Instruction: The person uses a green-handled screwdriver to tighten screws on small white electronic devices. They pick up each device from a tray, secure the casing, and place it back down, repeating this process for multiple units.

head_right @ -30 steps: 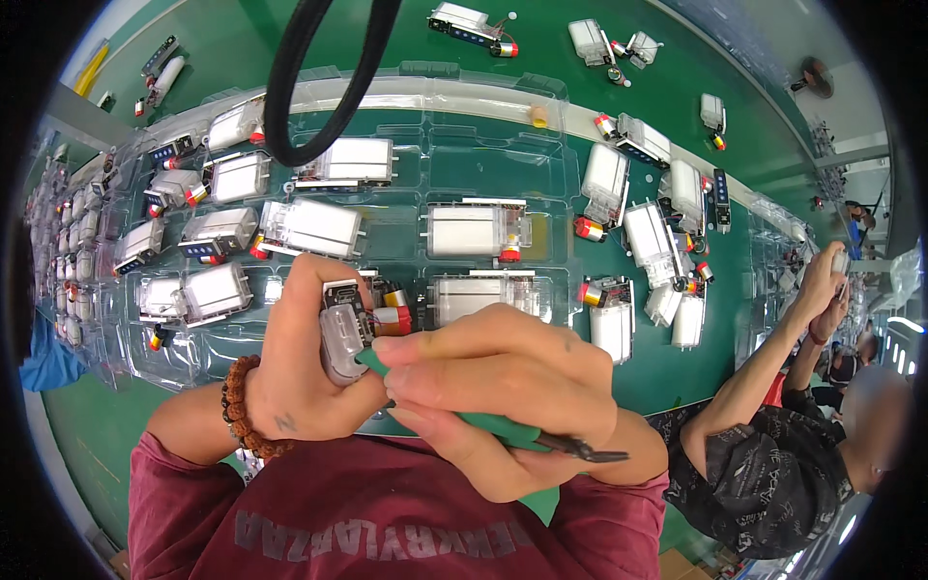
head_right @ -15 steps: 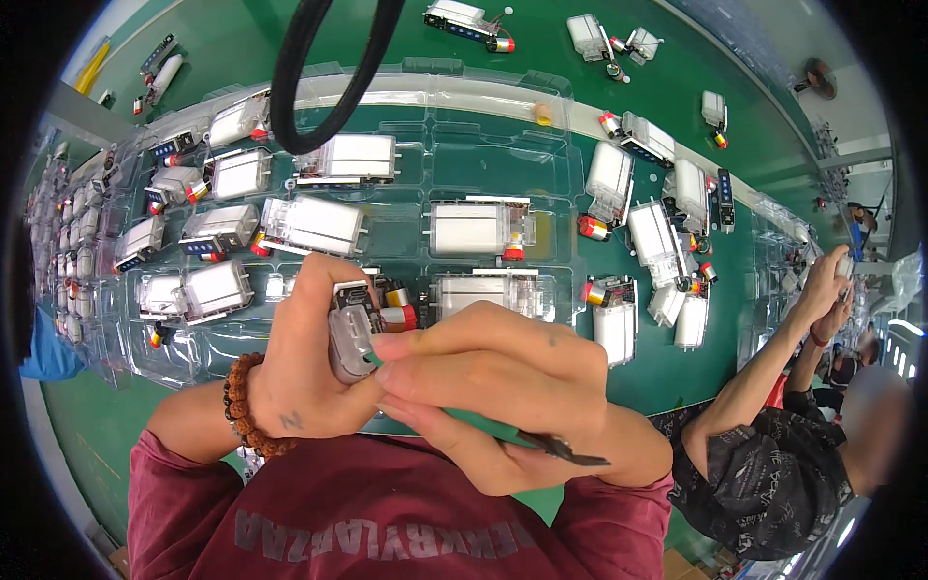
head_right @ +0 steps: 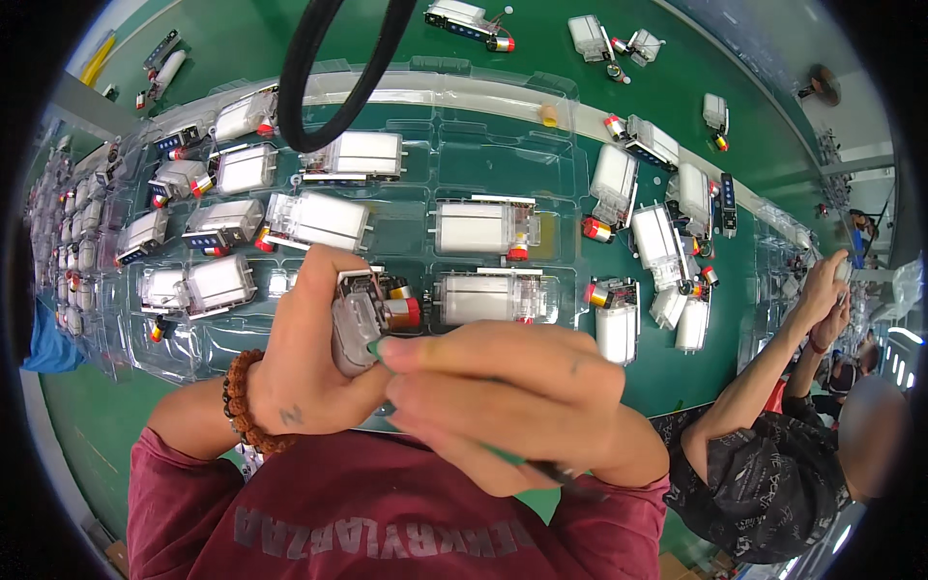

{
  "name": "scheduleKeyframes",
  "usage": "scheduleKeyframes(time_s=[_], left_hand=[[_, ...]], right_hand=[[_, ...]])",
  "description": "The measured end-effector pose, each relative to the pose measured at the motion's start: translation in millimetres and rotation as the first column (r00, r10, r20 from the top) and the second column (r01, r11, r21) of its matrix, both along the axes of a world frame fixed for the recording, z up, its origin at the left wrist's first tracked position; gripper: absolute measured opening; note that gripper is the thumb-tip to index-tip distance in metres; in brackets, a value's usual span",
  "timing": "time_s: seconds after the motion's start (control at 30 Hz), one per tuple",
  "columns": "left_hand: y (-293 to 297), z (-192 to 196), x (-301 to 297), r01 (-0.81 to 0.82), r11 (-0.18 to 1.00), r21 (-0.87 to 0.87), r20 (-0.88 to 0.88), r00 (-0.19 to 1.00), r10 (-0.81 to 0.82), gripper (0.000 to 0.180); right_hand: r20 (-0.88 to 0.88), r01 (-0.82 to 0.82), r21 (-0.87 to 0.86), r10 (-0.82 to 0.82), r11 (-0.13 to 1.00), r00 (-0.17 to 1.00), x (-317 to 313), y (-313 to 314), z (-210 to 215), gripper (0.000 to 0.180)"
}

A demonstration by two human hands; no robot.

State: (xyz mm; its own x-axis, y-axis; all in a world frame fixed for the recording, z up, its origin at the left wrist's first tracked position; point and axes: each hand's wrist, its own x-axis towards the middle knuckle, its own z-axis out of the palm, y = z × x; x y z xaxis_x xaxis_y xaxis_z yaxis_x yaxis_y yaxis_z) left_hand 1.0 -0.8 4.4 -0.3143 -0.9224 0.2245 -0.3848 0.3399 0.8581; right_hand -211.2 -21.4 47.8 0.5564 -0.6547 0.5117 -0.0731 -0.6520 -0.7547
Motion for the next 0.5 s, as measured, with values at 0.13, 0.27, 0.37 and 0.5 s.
scheduleKeyframes(time_s=[0.13,0.27,0.37,0.5], left_hand=[[0.7,1.0,3.0,-0.004,1.0,0.027,0.005,1.0,0.003,0.066],[0.1,3.2,4.2,0.011,0.999,0.032,0.03,0.999,-0.012,0.067],[-0.2,0.8,3.5,0.009,1.0,0.017,0.027,1.0,-0.009,0.067],[2.7,-3.1,1.5,0.018,0.995,0.094,-0.019,1.0,-0.016,0.067]], right_hand=[[0.054,0.026,0.18,-0.037,0.983,0.998,2.3,0.2,2.6,0.025],[0.087,0.023,0.223,-0.044,0.974,0.995,2.1,1.6,-1.0,0.026],[0.072,0.018,0.238,-0.036,0.971,0.997,2.0,1.3,-0.5,0.027],[0.05,0.025,0.273,-0.04,0.962,0.998,4.5,1.0,1.0,0.027]])
